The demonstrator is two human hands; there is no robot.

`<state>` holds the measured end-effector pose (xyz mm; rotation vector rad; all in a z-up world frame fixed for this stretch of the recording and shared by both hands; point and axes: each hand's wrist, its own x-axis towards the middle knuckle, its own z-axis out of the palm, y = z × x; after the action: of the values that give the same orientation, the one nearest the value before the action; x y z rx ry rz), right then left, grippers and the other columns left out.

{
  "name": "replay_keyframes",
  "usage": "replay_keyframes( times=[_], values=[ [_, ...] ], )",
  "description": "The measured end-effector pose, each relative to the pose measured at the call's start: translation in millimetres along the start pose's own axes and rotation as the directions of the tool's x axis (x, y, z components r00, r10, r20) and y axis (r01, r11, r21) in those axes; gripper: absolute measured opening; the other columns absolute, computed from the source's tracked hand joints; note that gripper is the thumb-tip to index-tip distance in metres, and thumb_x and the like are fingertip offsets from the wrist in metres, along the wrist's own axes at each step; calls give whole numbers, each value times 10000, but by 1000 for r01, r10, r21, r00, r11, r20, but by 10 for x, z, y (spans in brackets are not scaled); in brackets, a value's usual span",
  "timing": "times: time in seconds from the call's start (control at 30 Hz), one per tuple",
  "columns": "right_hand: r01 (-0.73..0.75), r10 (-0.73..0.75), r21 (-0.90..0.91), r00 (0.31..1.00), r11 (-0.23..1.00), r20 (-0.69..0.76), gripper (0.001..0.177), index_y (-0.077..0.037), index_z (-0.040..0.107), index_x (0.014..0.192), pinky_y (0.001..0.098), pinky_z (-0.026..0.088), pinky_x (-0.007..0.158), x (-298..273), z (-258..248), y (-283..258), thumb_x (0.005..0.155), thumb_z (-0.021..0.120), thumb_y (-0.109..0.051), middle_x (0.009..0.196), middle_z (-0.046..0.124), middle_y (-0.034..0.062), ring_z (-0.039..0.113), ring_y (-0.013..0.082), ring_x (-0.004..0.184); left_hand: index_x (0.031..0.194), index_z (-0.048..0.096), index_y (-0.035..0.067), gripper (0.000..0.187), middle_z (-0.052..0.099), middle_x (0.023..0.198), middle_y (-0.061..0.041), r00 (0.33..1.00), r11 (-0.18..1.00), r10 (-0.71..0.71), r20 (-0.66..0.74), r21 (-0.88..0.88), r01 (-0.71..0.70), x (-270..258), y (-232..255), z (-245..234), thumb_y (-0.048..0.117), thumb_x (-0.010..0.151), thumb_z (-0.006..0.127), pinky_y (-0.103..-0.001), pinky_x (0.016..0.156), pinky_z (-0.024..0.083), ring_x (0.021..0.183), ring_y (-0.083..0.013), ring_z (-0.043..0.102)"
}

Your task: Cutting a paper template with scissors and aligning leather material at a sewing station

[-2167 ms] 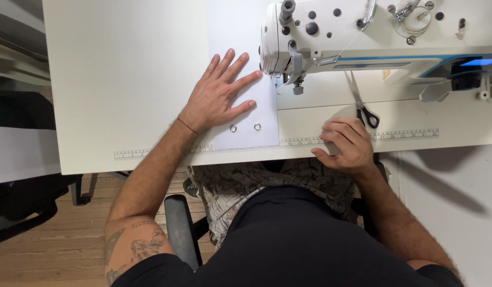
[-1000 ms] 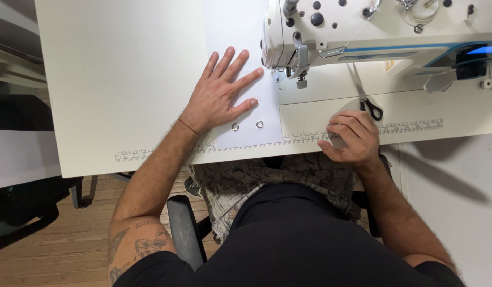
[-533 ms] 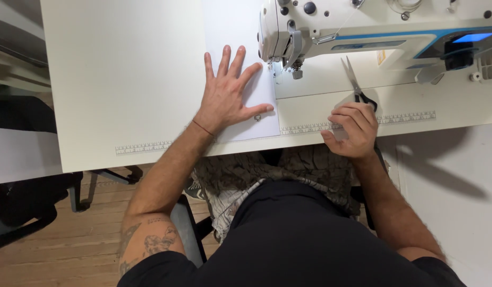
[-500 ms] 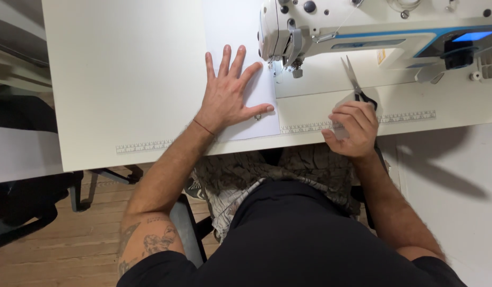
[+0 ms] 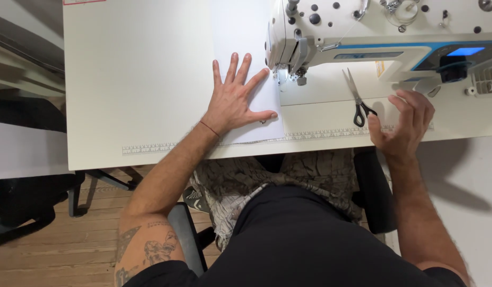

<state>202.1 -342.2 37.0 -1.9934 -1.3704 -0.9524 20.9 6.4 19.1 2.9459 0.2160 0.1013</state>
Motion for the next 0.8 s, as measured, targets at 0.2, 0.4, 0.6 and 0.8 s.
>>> replay_keyframes(
  times=[0.2,0.4,0.6,0.8],
  values=[
    [-38,38,-26,999,999,5,327,114,666,1132,546,491,1013,11,35,-19,1065,646,-206,1190,669,273,631,462,1109,1653,268,294,1180,48,1717,-209,1000,1000,-2,31,-24,3,50,-33,-17,1031,731,293,-747,1167,-118,1579,-421,-30],
    [-84,74,-113,993,990,-89,317,158,676,1148,608,458,992,31,-6,-60,1060,639,-144,1268,600,333,558,503,1141,1644,310,293,1170,71,1719,-195,1000,999,3,16,-44,-3,68,-41,-44,1020,729,348,-754,1170,-102,1580,-412,-18],
    [-201,200,-84,979,976,-22,372,220,646,1277,597,433,1044,36,21,-4,1052,662,-76,1273,607,338,562,500,1183,1654,287,289,1186,50,1720,-188,999,999,3,36,-34,-1,71,-45,-51,1028,727,318,-754,1172,-101,1580,-408,-30],
    [-220,219,-105,976,970,-19,262,191,740,1146,532,497,957,-58,125,87,1054,696,-50,1157,692,276,604,430,1078,1664,291,285,1180,57,1721,-181,1000,1000,17,17,-24,-16,77,-64,-49,1024,747,350,-761,1182,-77,1583,-413,-7]
  ],
)
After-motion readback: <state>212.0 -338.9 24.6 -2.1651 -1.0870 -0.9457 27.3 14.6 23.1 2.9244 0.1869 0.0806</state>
